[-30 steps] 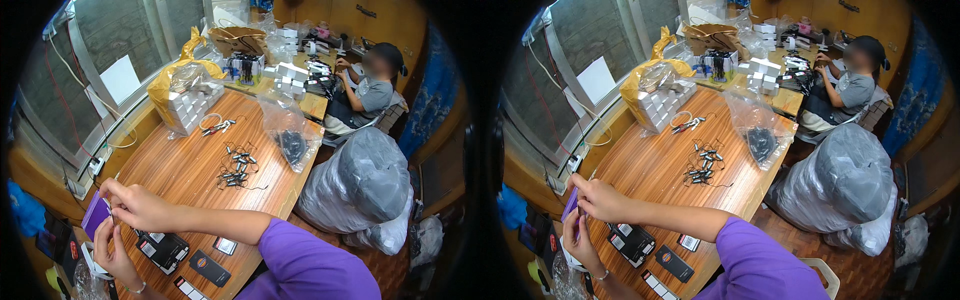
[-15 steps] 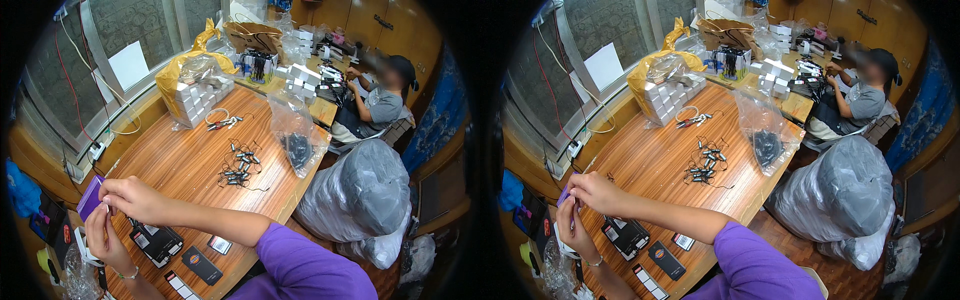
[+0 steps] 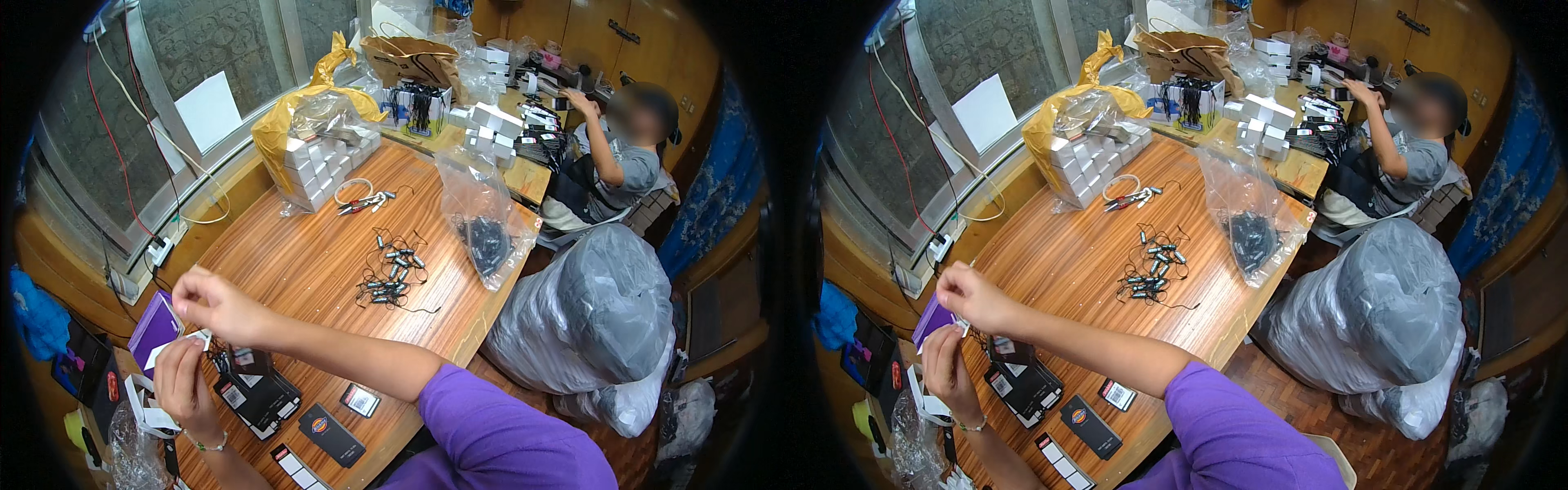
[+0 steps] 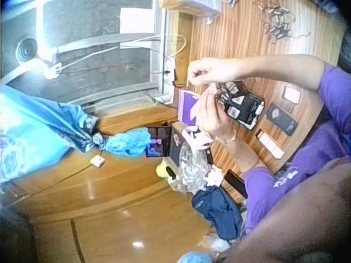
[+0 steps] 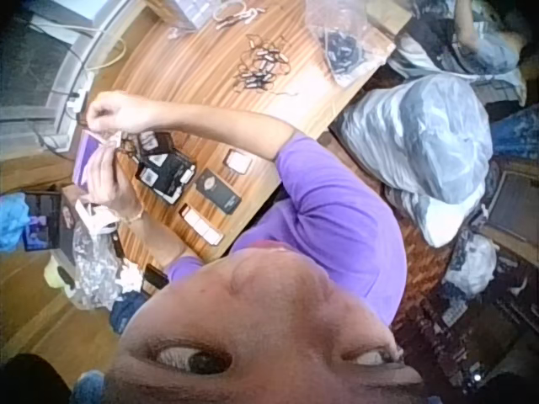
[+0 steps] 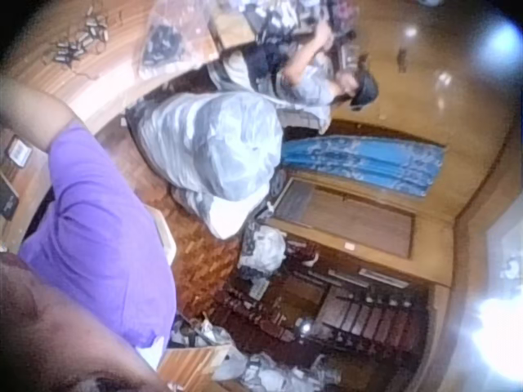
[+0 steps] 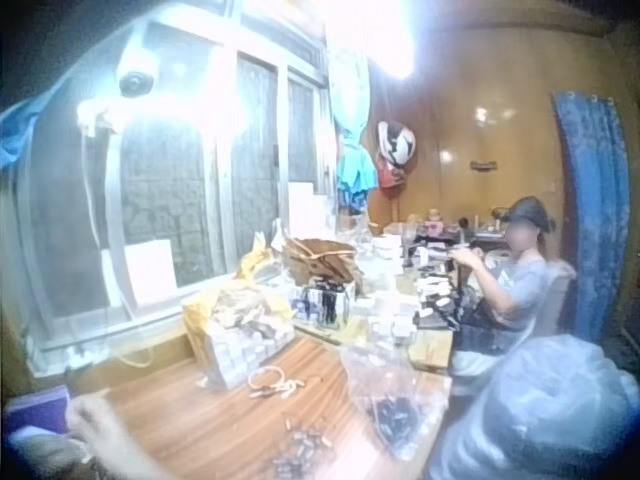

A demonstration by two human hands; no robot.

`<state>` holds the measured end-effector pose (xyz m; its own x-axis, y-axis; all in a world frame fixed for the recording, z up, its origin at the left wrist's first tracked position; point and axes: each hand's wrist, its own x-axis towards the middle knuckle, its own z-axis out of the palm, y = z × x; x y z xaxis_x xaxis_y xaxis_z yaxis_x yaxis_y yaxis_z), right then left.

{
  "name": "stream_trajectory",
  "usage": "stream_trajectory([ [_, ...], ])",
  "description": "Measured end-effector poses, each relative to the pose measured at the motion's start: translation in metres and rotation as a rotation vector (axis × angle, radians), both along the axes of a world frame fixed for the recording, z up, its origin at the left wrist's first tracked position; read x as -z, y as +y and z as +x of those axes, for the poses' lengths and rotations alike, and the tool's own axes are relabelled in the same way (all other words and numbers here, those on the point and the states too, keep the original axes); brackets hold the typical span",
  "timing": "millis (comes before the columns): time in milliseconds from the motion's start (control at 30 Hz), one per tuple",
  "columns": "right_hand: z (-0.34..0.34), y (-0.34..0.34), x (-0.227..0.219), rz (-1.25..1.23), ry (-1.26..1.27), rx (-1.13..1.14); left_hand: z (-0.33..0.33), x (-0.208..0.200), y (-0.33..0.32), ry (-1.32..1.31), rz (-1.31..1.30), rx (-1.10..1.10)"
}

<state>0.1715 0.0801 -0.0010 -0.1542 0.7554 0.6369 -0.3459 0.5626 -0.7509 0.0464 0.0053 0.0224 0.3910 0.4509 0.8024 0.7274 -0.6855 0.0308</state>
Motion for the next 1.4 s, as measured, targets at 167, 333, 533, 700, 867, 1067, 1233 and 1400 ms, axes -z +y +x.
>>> stream_trajectory([
  [167,0.032,-0.004,-0.024,-0.134,0.488,-0.367,0.004,0.015,0.004,-0.223,-0.205,0.009],
  [333,0.045,-0.007,-0.035,-0.22,0.672,-0.517,-0.002,0.024,0.007,-0.361,-0.3,0.051],
  [533,0.047,-0.002,-0.025,-0.247,0.653,-0.544,0.015,0.03,0.015,-0.76,-0.727,0.355],
  [700,0.039,-0.012,-0.034,-0.275,0.592,-0.468,0.001,0.028,0.017,-0.822,-1.066,0.529],
  [867,0.04,-0.009,-0.032,-0.263,0.598,-0.511,0.012,0.026,0.011,-0.801,-1.035,0.51],
  [1067,0.044,-0.009,-0.033,-0.292,0.622,-0.503,0.011,0.033,0.016,-0.866,-0.914,0.552],
  [1233,0.041,-0.013,-0.032,-0.257,0.603,-0.547,0.005,0.03,0.013,-0.715,-0.94,0.441],
  [1400,0.037,-0.02,-0.034,-0.267,0.503,-0.598,0.005,0.027,0.013,-0.646,-0.73,0.278],
])
